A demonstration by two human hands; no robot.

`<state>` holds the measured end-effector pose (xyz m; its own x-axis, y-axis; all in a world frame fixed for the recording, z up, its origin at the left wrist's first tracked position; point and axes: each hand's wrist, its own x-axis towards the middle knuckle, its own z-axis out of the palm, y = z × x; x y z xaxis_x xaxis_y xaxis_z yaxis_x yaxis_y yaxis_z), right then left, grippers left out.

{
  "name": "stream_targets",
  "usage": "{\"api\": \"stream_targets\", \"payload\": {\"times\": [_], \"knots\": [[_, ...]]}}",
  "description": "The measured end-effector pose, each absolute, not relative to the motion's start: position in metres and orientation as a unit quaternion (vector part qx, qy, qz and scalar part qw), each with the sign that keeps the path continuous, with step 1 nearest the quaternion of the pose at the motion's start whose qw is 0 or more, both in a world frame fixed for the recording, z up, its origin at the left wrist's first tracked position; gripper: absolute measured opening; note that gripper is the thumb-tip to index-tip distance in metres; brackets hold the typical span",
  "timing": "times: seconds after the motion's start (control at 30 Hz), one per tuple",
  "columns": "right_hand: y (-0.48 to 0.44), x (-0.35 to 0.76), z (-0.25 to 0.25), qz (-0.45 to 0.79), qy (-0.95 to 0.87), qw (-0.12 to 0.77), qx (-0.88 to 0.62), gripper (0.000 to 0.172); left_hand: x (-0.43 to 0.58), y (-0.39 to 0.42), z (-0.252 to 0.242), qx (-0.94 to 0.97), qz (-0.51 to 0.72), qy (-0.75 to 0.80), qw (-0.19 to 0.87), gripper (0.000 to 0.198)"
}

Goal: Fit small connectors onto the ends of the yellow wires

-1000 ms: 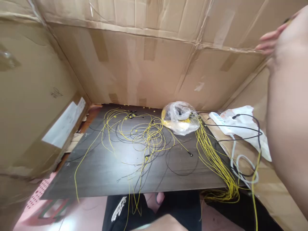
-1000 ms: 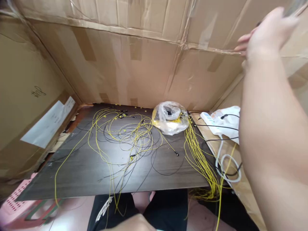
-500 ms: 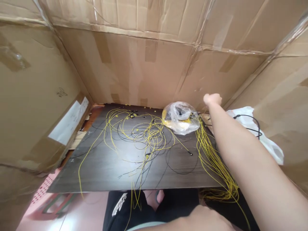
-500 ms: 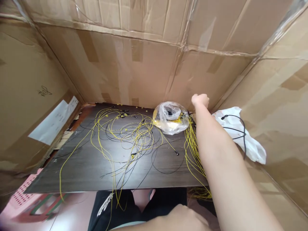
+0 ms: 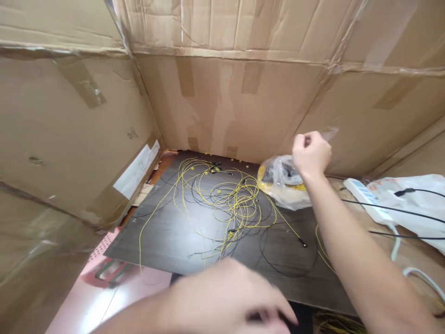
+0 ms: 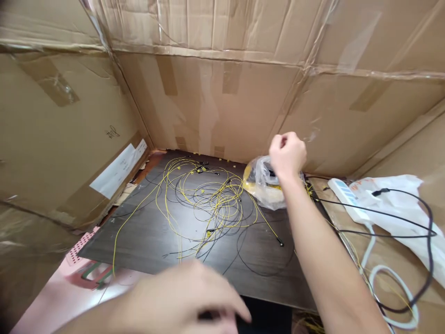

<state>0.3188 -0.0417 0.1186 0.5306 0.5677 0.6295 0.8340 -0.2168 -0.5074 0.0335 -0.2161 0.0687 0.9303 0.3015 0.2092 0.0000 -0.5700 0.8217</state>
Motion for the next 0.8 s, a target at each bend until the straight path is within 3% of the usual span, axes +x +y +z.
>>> {"api": "stream_targets", "payload": {"times": [0.13,0.3,0.4,0.63,0.8], "knots": [[-0.042,0.244,0.103,-0.116,-0.643,0.393,-0.647,0.024,0.005,-0.124,0.071,0.867,0.307,0.285,0.27,0.023],[-0.017,0.183,0.056,-0.012,-0.74,0.183,-0.647,0.024,0.0,-0.019,0.022,0.83,0.318,0.441,0.122,0.02],[0.006,0.164,0.035,0.007,-0.762,0.111,-0.638,0.027,-0.003,0.006,-0.002,0.808,0.314,0.496,0.055,0.025],[0.03,0.14,0.019,-0.009,-0.79,0.095,-0.605,0.03,-0.006,0.01,-0.016,0.778,0.308,0.542,0.077,0.033],[0.025,0.145,0.01,0.019,-0.787,0.161,-0.595,0.022,-0.004,0.012,-0.013,0.779,0.315,0.536,0.08,0.03]]}}
